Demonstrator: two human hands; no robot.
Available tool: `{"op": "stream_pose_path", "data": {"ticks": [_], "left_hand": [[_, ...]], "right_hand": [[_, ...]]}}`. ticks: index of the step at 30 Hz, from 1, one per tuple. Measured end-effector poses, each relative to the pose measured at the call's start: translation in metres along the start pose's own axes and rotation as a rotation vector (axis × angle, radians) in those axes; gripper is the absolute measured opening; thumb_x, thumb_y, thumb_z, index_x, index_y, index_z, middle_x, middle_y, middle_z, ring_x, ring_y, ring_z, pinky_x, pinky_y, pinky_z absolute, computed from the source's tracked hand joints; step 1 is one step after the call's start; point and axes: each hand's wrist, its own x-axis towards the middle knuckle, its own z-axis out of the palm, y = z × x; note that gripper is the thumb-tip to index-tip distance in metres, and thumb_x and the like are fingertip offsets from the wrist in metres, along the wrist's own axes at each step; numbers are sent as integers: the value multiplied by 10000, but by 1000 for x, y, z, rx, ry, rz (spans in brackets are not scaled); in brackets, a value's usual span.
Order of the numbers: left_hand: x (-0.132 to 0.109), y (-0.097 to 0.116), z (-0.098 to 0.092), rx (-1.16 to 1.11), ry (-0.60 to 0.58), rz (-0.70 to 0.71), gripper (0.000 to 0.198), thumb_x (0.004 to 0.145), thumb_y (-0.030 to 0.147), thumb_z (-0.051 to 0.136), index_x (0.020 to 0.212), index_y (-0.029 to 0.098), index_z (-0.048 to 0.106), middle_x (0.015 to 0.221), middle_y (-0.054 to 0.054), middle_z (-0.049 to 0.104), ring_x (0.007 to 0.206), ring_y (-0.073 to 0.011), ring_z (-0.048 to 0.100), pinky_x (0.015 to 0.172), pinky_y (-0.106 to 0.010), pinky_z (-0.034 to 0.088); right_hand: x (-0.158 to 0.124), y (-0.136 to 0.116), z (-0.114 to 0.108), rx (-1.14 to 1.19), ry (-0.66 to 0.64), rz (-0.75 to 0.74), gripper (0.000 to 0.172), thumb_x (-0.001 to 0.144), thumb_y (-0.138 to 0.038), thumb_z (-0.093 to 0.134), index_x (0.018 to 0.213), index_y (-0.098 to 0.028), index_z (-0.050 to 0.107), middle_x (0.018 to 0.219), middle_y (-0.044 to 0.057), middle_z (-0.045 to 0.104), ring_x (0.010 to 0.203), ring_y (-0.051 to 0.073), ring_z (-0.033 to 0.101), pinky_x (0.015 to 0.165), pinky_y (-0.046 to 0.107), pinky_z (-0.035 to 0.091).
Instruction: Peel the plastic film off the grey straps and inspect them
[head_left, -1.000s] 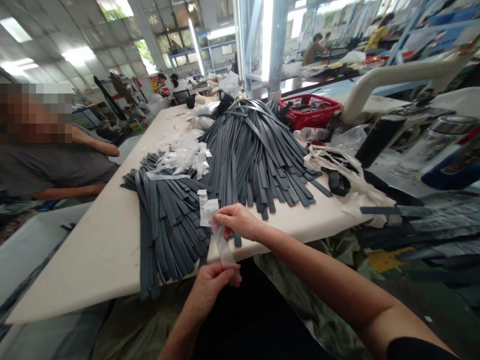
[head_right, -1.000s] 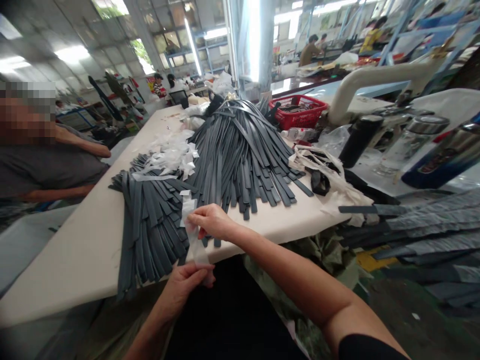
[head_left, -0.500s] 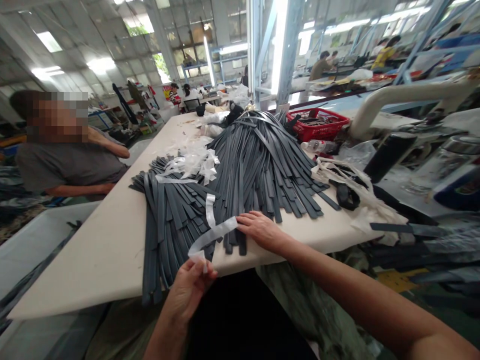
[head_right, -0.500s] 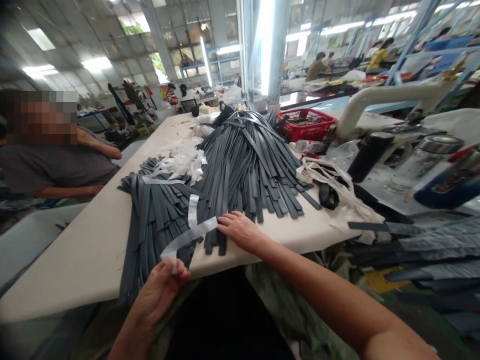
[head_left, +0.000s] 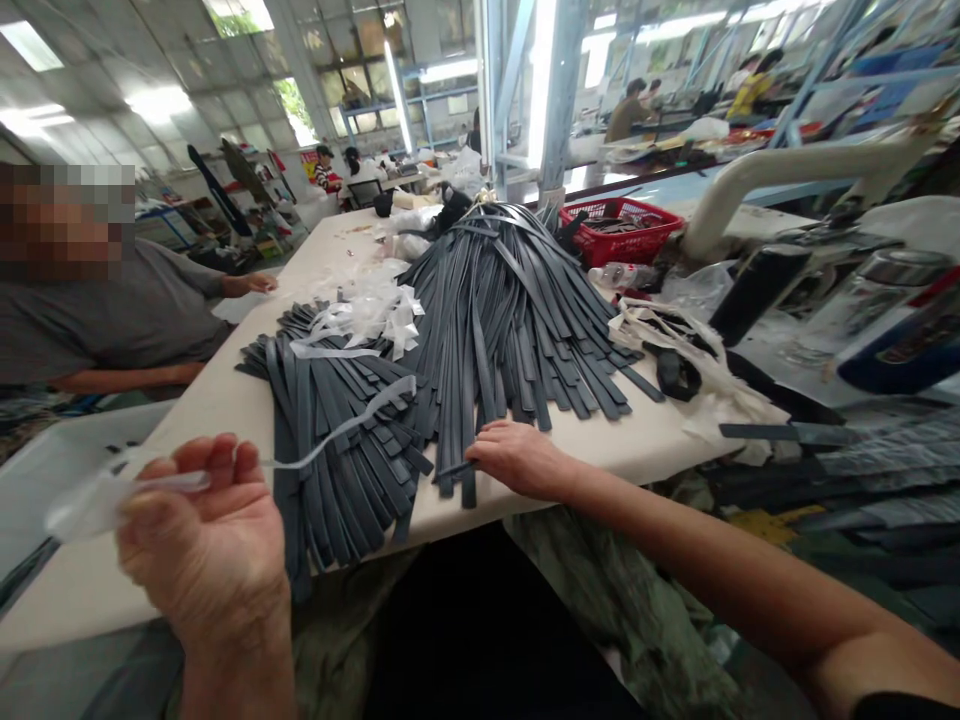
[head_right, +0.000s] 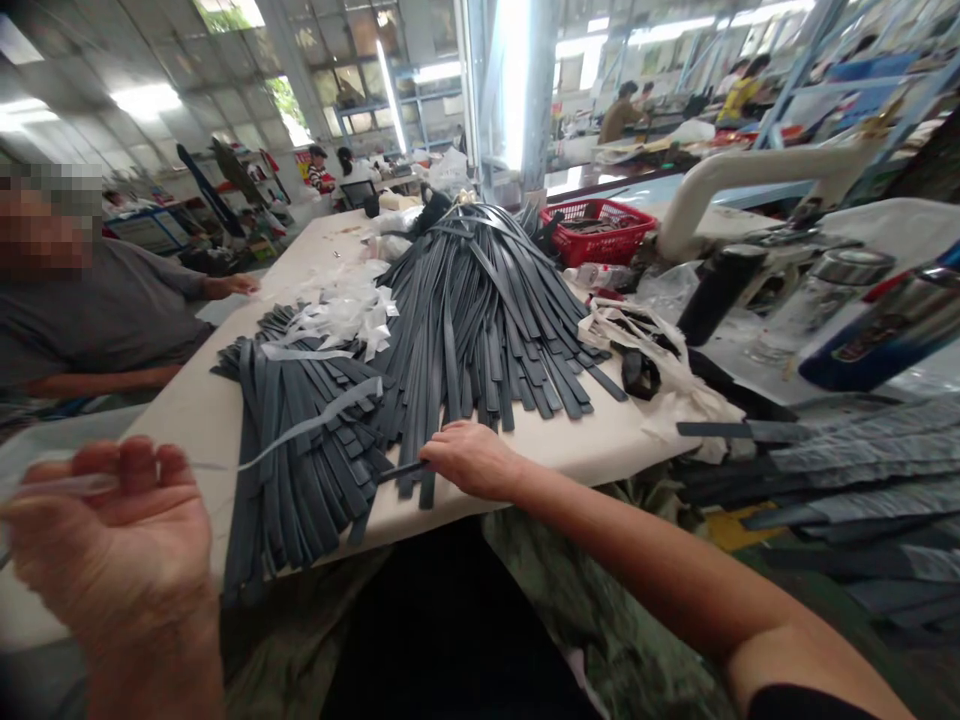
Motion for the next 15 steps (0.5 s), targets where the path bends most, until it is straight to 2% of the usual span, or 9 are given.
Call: {"op": "stream_pose_path", "data": {"ticks": [1, 3, 5, 7, 11, 15], "left_hand": [[-2, -2, 3, -33, 18, -66, 195, 880, 404, 697, 766, 248, 665, 740, 94, 729, 736, -83, 692, 700, -174, 581], [-14, -17, 5, -96, 94, -366, 257, 942, 393, 616, 764, 220, 681, 708, 51, 735, 663, -106, 696, 639, -208, 584], [-34, -39, 1, -96, 166, -675, 289, 970, 368, 573, 768, 204, 699, 704, 22, 744, 637, -120, 704, 621, -225, 583], [-55, -59, -6, -91, 186, -849, 241, 958, 325, 599, 790, 201, 720, 729, 5, 755, 651, -128, 714, 634, -231, 583], [-88, -80, -19, -98, 148, -977, 143, 913, 261, 669, 805, 195, 736, 769, -4, 766, 683, -130, 724, 665, -228, 589], [-101, -84, -22, -97, 81, -1007, 56, 846, 245, 750, 824, 195, 740, 806, -5, 773, 720, -147, 733, 677, -246, 607]], "right_hand": [[-5, -12, -1, 66, 41, 59, 176, 1029, -203, 470, 1007, -156, 639, 831, 35, 682, 759, 150, 641, 781, 250, 471], [-16, -38, -1, 287, 136, 188, 228, 1044, -239, 436, 950, -160, 628, 737, 3, 654, 653, 119, 617, 629, 203, 431], [-26, -62, 3, 519, 227, 298, 255, 1023, -267, 461, 837, -176, 611, 661, -24, 610, 583, 104, 577, 575, 195, 388], [-35, -80, 9, 607, 282, 368, 256, 987, -284, 496, 776, -179, 596, 634, -25, 584, 571, 110, 555, 567, 208, 360], [-42, -91, 20, 636, 278, 456, 221, 964, -276, 505, 805, -176, 621, 656, -11, 594, 595, 119, 556, 584, 216, 354], [-45, -90, 22, 627, 264, 483, 214, 962, -273, 509, 811, -176, 626, 665, -8, 591, 593, 118, 543, 585, 215, 351]]}}
